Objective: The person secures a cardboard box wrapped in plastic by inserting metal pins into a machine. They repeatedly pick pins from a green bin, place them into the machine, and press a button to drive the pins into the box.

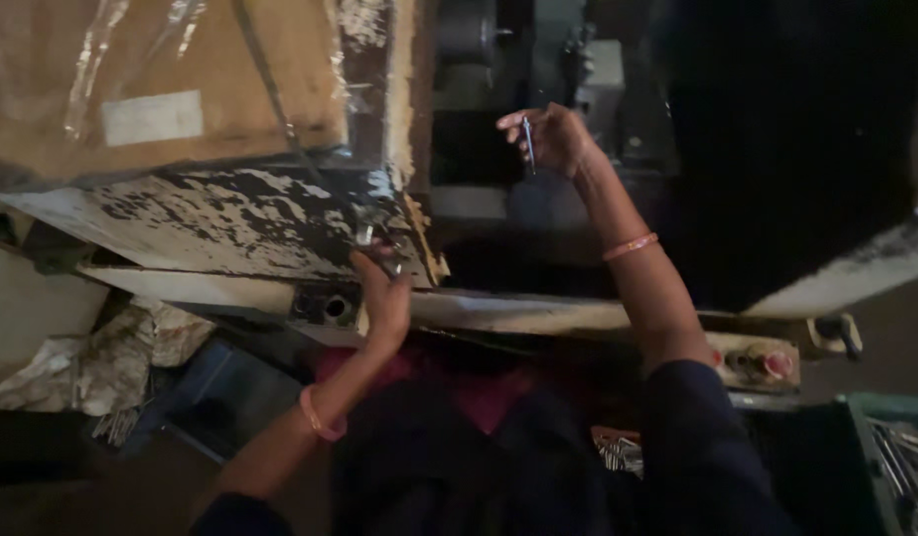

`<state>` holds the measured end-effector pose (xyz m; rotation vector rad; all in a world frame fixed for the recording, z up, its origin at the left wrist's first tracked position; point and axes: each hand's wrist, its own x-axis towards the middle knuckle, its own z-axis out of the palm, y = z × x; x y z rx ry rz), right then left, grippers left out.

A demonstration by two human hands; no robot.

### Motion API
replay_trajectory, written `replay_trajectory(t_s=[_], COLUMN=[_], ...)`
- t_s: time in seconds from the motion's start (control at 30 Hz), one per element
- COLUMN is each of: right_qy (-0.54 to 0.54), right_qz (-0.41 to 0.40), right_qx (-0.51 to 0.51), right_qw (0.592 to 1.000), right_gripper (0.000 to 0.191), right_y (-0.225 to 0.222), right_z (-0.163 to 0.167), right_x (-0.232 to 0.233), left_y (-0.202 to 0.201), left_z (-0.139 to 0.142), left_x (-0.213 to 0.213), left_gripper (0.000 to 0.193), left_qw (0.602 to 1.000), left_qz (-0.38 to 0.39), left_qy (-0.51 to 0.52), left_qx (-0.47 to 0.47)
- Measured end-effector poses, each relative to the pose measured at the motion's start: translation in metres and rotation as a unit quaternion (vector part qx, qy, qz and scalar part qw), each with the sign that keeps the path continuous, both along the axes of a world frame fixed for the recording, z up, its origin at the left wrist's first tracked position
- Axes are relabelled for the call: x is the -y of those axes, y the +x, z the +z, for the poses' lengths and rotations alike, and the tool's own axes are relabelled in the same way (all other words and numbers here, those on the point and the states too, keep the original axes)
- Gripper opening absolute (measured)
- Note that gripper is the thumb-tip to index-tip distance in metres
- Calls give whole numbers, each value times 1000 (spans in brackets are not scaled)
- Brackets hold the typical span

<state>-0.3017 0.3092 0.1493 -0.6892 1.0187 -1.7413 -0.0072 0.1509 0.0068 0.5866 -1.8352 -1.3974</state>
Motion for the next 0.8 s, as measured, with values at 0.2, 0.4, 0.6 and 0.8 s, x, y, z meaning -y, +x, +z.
replay_trajectory(t_s=[0.2, 0.4, 0.6, 0.8], right_qy=[134, 258, 558, 623], right_qz=[-18, -6, -100, -234], right_qx=[-214, -703, -527, -429], right_qw=[967, 663, 634, 610], right_gripper=[31, 37, 25, 22], right_y=[8, 13, 58, 117], right_z=[-20, -89, -111, -81], right_x=[-63, -160, -295, -399], left_y=[2, 8, 9, -24], left_z=[-2, -7, 14, 53], left_x=[-11, -61, -144, -225], left_gripper=[77, 98, 103, 109], left_qw=[999, 988, 959, 910], left_qz=[-6, -61, -211, -355], left_qy=[-29, -67, -150, -174], left_qx=[14, 129, 113, 125])
